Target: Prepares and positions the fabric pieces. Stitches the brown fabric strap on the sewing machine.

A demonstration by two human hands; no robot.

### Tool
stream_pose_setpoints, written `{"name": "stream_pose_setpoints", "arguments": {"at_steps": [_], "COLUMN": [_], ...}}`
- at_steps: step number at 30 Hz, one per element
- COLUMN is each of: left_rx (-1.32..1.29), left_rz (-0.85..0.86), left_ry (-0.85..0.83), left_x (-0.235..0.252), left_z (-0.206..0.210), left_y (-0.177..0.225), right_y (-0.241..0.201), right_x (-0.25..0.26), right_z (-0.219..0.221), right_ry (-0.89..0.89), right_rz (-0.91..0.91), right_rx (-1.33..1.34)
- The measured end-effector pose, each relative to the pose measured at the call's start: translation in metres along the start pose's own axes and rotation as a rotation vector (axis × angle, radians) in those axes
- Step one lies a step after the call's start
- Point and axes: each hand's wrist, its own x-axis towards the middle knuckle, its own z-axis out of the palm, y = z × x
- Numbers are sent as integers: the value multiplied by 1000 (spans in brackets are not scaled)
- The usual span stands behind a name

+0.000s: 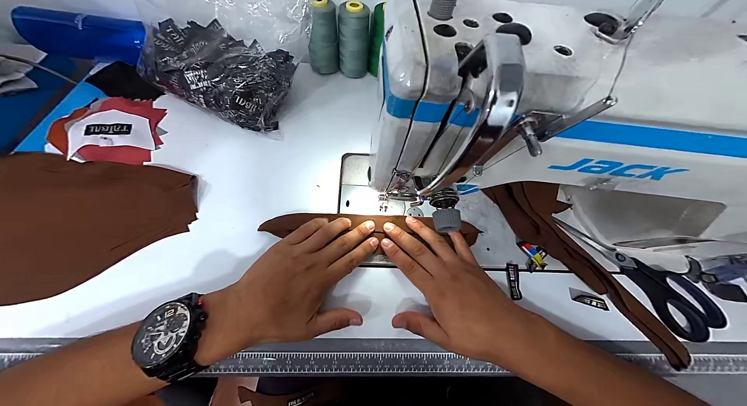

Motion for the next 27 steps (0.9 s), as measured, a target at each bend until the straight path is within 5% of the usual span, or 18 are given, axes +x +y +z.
{"name": "stream_pose_setpoints", "arguments": {"at_steps": [27], "left_rx": [-182], "left_rz": [35], "left_ry": [-55], "left_x": [26], "left_z": [6], "left_y": [-40], "right_y": [32], "right_x": [23], "right_z": [-6], "right_ry": [-23], "right_rz": [9], "right_rx": [-19]}}
